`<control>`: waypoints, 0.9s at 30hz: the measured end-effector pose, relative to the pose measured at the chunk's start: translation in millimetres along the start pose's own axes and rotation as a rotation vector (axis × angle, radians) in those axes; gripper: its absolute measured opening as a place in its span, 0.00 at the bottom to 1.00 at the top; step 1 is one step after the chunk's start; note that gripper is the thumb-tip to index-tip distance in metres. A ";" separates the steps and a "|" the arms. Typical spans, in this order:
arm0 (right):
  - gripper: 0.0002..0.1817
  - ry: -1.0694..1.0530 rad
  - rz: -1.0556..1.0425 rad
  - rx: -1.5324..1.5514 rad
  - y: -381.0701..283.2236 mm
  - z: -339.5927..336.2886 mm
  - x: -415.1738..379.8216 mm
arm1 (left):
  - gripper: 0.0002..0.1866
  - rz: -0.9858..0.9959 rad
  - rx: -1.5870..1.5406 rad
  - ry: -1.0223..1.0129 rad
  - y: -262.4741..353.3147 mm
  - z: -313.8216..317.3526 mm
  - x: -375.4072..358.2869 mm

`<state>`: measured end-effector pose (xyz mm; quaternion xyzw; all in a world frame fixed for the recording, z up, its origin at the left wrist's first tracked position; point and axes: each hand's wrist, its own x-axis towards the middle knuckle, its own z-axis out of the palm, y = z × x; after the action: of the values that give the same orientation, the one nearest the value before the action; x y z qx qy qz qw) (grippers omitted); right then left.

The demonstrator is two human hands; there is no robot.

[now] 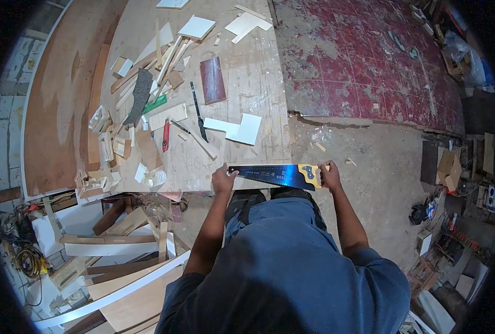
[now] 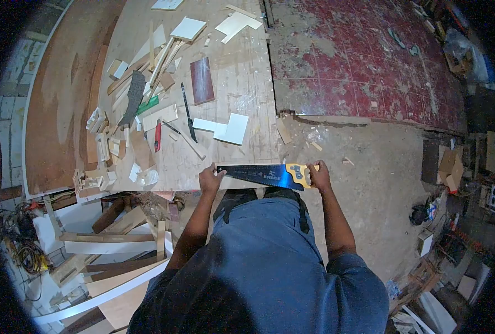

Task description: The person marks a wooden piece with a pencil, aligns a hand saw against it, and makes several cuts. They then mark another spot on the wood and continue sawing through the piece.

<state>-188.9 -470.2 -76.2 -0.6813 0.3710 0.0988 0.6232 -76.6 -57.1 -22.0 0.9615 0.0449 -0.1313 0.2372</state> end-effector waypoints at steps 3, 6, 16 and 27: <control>0.13 -0.001 -0.017 0.010 1.7 -0.5 -0.4 | 0.28 0.011 0.028 -0.053 0.9 -2.6 1.2; 0.13 0.011 0.000 -0.014 3.3 -0.6 1.1 | 0.28 0.016 0.056 -0.078 6.8 -7.4 -0.3; 0.13 0.009 0.049 -0.021 -7.3 0.7 -2.2 | 0.32 0.076 0.160 -0.078 4.9 1.7 -0.8; 0.15 -0.019 -0.045 -0.047 10.4 -1.8 9.2 | 0.31 -0.052 0.143 -0.202 12.4 -0.6 3.7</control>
<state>-189.6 -474.8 -89.4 -0.7028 0.3475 0.0999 0.6127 -71.0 -67.6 -17.0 0.9563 0.0363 -0.2366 0.1680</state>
